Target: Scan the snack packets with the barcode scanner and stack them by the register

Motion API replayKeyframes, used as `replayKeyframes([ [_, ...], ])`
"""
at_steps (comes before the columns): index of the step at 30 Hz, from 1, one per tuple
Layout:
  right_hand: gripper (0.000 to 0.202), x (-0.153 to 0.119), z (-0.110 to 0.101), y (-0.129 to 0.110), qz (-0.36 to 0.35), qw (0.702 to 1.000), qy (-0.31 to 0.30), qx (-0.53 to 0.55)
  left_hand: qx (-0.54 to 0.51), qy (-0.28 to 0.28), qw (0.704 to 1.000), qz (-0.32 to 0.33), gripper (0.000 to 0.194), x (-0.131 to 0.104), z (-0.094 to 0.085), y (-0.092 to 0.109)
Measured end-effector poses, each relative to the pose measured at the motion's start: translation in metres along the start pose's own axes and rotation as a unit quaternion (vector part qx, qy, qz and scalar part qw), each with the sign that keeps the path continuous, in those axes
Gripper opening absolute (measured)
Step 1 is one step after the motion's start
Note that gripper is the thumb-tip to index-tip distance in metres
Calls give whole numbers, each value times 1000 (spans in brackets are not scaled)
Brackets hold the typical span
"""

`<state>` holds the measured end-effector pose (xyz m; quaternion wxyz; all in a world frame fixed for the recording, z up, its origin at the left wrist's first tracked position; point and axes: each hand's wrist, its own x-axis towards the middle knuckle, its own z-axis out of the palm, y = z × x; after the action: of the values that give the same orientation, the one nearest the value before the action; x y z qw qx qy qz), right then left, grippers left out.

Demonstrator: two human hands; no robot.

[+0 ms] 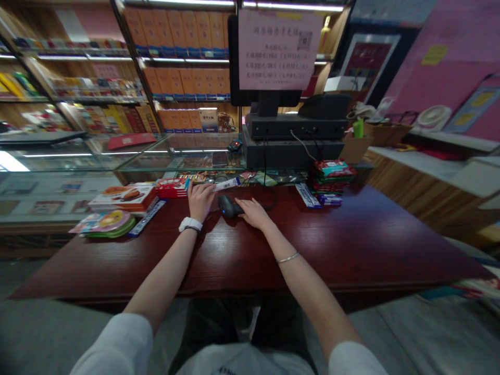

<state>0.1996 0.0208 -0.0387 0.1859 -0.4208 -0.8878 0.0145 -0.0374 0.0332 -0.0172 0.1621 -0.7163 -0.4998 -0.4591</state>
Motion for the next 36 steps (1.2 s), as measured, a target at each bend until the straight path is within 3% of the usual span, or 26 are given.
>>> replayKeyframes([
  [8,61,-2,-10,-7,24,999,-5,-31,29,-16,999,-17,22,1,-5,2],
  [19,59,-3,-34,7,8,991,129,38,36,-6,998,-58,23,1,-7,-2],
  [23,54,-6,-45,8,50,982,164,78,40,2,997,-61,22,2,-7,-4],
  [28,43,-10,-55,4,120,977,142,102,42,5,997,-61,22,1,-6,-4],
  [36,42,-10,-52,2,128,982,102,93,54,-7,996,-76,22,-1,-7,-2],
])
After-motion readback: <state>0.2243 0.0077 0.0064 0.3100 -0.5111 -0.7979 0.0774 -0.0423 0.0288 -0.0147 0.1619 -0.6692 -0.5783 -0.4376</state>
